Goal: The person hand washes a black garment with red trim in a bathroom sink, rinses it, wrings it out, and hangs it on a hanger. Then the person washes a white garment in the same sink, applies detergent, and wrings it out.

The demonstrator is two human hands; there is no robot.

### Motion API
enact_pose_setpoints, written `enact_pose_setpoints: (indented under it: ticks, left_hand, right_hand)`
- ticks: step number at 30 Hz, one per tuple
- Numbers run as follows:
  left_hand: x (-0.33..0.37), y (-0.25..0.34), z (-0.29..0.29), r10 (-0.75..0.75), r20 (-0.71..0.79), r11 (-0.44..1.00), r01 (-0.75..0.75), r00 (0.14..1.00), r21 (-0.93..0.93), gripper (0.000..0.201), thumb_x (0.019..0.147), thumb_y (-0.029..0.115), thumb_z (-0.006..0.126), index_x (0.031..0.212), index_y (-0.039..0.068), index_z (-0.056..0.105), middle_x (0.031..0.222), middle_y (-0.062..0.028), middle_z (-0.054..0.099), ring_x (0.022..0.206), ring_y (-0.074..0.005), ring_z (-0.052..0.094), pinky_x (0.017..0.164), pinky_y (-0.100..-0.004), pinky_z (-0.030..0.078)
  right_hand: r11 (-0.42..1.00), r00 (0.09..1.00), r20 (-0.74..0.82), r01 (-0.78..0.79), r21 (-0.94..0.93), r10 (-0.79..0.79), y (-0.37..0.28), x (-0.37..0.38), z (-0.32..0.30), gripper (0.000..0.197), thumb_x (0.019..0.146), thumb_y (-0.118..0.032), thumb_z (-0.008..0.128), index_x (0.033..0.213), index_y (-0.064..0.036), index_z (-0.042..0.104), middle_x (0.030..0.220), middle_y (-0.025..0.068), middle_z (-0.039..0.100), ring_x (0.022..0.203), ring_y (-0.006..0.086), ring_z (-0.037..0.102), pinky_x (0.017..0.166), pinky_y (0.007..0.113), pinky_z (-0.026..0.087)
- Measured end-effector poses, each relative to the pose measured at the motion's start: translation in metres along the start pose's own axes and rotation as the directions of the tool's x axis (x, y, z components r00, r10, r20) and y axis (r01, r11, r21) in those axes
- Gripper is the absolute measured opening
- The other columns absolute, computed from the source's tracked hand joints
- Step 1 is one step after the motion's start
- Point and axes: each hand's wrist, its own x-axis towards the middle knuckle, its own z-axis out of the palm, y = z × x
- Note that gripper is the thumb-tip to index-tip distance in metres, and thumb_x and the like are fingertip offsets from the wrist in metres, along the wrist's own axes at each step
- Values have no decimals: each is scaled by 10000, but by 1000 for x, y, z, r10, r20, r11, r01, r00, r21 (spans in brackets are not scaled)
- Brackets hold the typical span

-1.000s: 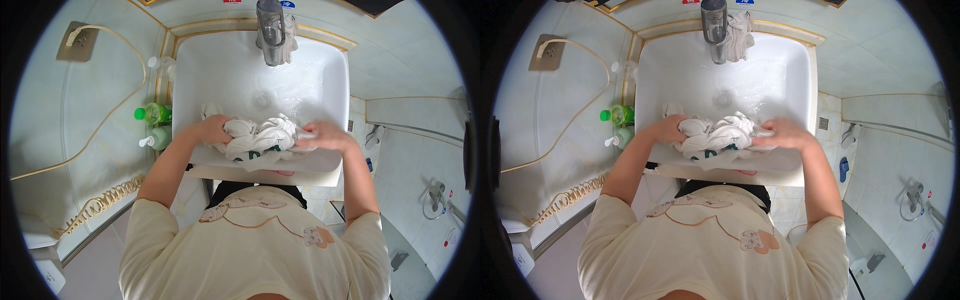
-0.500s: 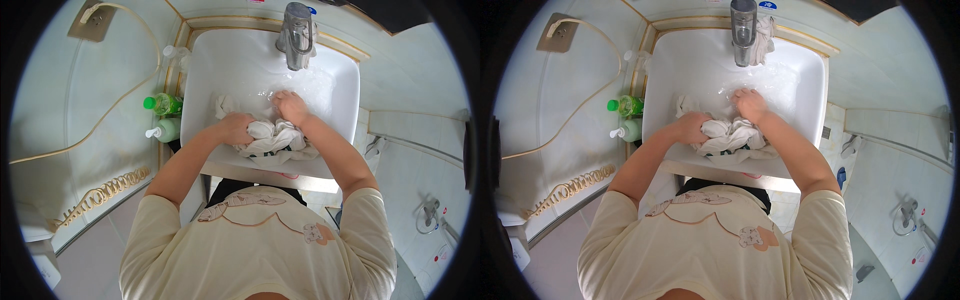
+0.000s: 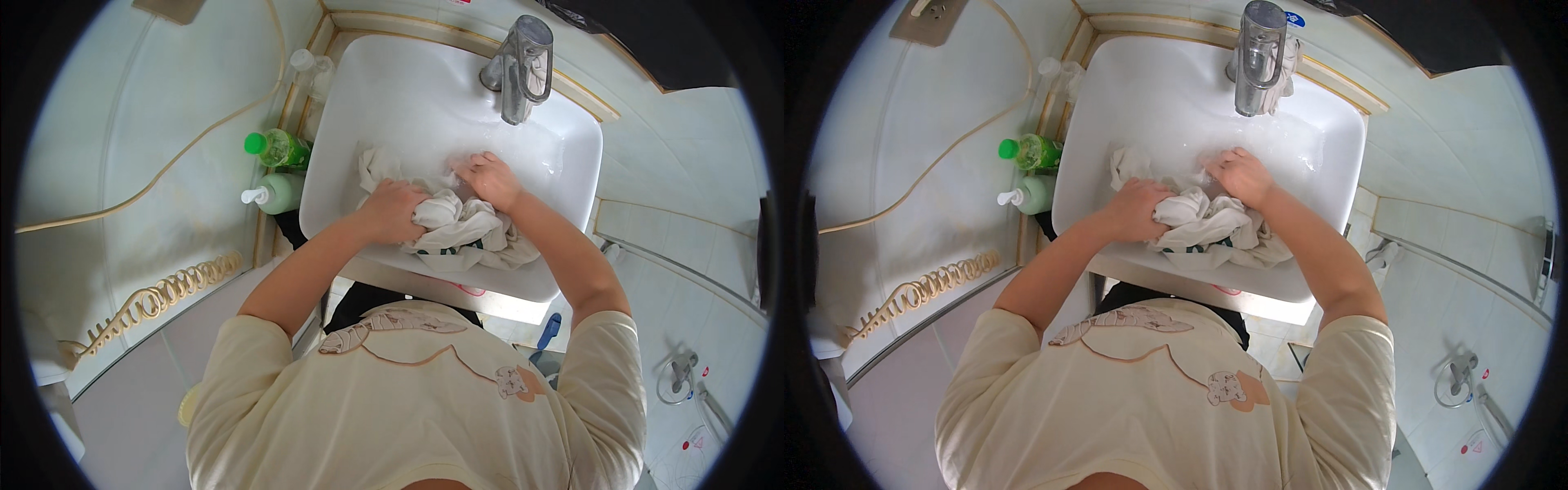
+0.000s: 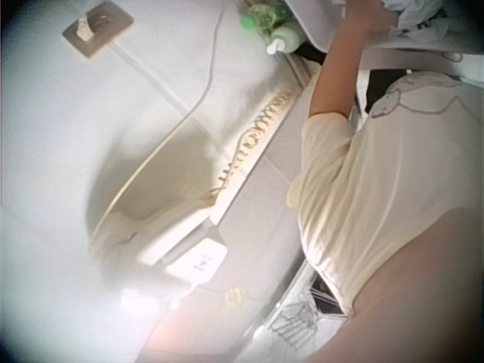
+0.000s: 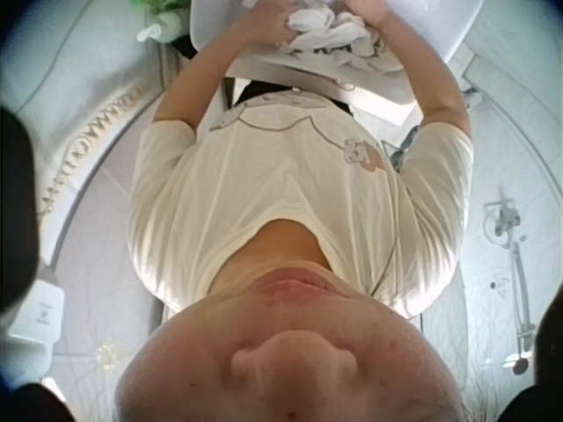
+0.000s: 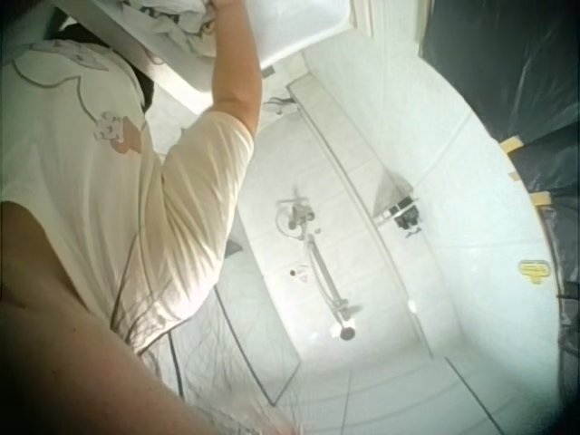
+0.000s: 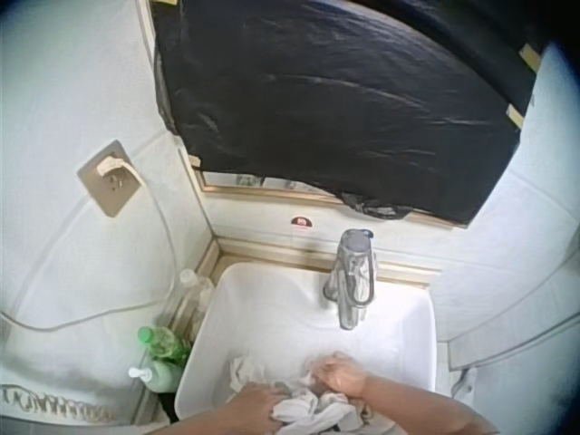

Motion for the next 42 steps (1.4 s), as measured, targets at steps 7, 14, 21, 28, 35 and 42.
enact_pose_setpoints:
  ticks: [7,14,21,28,35,42]
  left_hand:
    - [1,-8,-23,-186,-149,966,153,971,-208,513,656,277,698,1103,33,633,1043,-173,638,999,-352,590,873,-429,462]
    - [23,-33,-40,-341,-377,938,282,861,-204,677,720,344,715,1272,8,514,1086,-204,609,1052,-377,567,910,-448,450]
    - [30,38,-17,92,-491,992,-38,866,119,1099,653,437,818,1462,11,207,1419,-225,357,1324,-380,351,1086,-480,293]
    - [38,129,-23,423,-318,726,-527,849,-442,1420,479,342,948,1510,77,7,1486,-168,281,1351,-297,346,1117,-397,285]
    - [61,136,-35,25,-265,560,-233,964,-795,550,714,117,792,1197,32,541,1065,-82,628,967,-179,615,839,-334,503]
    - [74,120,-56,190,314,561,159,930,-812,417,713,48,754,1102,18,608,975,-72,641,899,-159,621,779,-304,502]
  right_hand:
    - [915,941,-145,-250,317,307,1,0,-21,349,833,-190,630,1171,-109,618,992,108,668,1007,295,600,904,393,454]
    - [368,564,393,-802,471,726,-20,-104,-58,563,803,-372,699,1203,6,579,1097,243,635,1066,355,600,918,405,463]
    - [146,511,284,-647,748,812,-58,-98,-91,277,845,-166,707,1012,34,614,858,72,654,714,99,570,654,254,469]
    - [54,679,-59,28,998,732,-98,-85,-199,169,869,-84,675,1007,-8,612,881,18,635,787,70,562,688,230,463]
    - [681,742,-249,-356,640,623,-81,-78,-247,456,773,-192,739,1163,-6,592,1051,180,648,931,338,635,827,380,496]
    - [904,938,-324,-29,-427,-123,-51,-85,-215,682,694,-55,665,1336,-205,490,1293,101,530,1216,309,491,987,417,424]
